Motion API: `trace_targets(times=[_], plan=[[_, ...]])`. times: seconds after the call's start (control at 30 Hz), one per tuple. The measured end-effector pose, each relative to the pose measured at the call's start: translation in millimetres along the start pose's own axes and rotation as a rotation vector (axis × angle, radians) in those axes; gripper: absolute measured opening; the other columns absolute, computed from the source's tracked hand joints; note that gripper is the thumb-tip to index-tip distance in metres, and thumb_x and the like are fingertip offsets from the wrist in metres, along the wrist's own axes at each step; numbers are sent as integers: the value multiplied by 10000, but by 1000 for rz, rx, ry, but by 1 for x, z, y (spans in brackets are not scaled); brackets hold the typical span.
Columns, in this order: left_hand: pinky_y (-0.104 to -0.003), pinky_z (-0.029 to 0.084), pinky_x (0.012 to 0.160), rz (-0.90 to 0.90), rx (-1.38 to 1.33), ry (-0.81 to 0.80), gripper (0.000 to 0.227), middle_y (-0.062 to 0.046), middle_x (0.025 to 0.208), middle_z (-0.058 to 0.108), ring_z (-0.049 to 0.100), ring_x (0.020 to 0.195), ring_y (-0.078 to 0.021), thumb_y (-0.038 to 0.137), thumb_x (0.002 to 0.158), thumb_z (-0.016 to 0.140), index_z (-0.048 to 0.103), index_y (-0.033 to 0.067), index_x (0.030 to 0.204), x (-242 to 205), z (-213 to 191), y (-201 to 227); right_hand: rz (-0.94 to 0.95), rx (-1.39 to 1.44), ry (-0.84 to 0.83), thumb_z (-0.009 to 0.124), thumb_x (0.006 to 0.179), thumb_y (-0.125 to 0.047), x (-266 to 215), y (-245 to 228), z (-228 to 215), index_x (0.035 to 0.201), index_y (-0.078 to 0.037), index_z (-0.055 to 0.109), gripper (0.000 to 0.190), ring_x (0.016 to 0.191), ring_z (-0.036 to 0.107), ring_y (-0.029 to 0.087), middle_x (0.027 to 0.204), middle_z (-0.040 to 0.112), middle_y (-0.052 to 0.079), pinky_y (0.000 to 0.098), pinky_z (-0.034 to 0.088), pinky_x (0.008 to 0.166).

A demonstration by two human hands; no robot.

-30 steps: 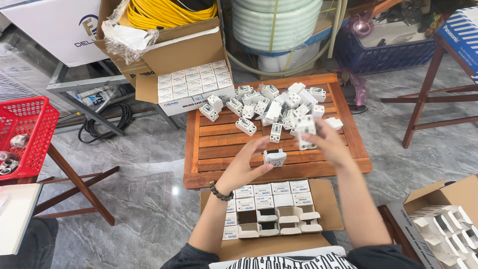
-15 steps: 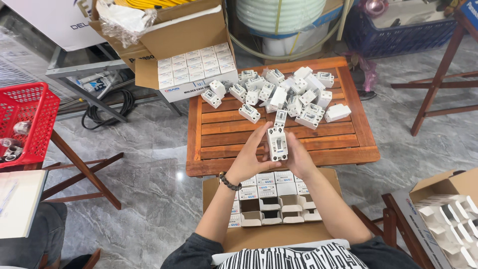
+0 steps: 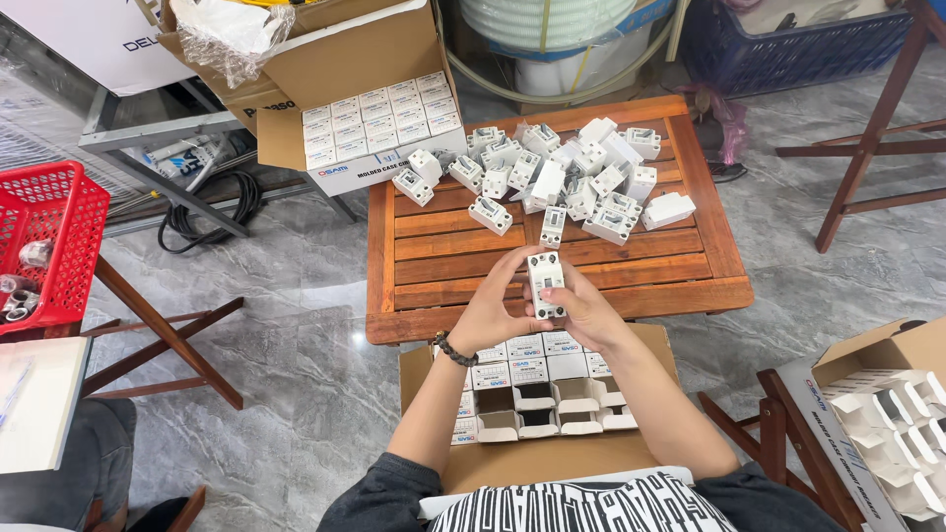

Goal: The person picks up white electrical components from a wooden table, places them into small white boxes, wraps them in plastic, and arranges the boxes in a larger cardboard box. The process is repeated for several components.

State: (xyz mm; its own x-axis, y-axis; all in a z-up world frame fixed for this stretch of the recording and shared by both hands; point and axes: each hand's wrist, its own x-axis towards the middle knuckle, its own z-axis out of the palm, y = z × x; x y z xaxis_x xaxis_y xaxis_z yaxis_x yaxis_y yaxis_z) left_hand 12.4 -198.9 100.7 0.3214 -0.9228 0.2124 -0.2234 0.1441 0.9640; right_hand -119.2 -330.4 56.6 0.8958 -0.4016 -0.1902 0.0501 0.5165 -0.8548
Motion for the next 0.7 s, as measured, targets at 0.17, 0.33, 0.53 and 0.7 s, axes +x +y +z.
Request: trace_targets(times=[0.17, 0.33, 0.53, 0.7], plan=[[-530, 452, 1140, 5, -68, 5, 1036, -154, 1581, 445, 534, 1332, -345, 189, 685, 987, 445, 115, 1566, -2, -4, 0, -71, -21, -30, 677, 924, -250, 1, 10, -4, 1374, -18, 439, 559, 817, 765, 284, 1032, 695, 214, 288, 599, 479], [-537, 424, 1160, 142, -46, 0, 1009, -138, 1555, 481, 554, 1322, -330, 226, 702, 978, 452, 119, 1556, -1, -3, 2, -284, -217, -85, 839, 837, -308, 1, 13, -3, 1515, -108, 413, 826, 818, 772, 203, 986, 735, 151, 278, 628, 585], [-543, 455, 1123, 191, 39, -14, 966, -164, 1544, 475, 562, 1336, -389, 200, 717, 965, 451, 82, 1526, -2, -5, -3, -316, -273, -37, 842, 742, -588, 4, 25, -7, 1494, -111, 430, 981, 796, 781, 152, 956, 761, 115, 269, 648, 630], [-530, 460, 1124, 213, 124, -20, 960, -146, 1535, 486, 558, 1347, -380, 190, 714, 960, 464, 103, 1532, -1, 0, 0, -243, -46, 58, 578, 1002, -492, -1, 20, 6, 1406, -87, 501, 577, 709, 782, 205, 839, 734, 164, 250, 608, 471]])
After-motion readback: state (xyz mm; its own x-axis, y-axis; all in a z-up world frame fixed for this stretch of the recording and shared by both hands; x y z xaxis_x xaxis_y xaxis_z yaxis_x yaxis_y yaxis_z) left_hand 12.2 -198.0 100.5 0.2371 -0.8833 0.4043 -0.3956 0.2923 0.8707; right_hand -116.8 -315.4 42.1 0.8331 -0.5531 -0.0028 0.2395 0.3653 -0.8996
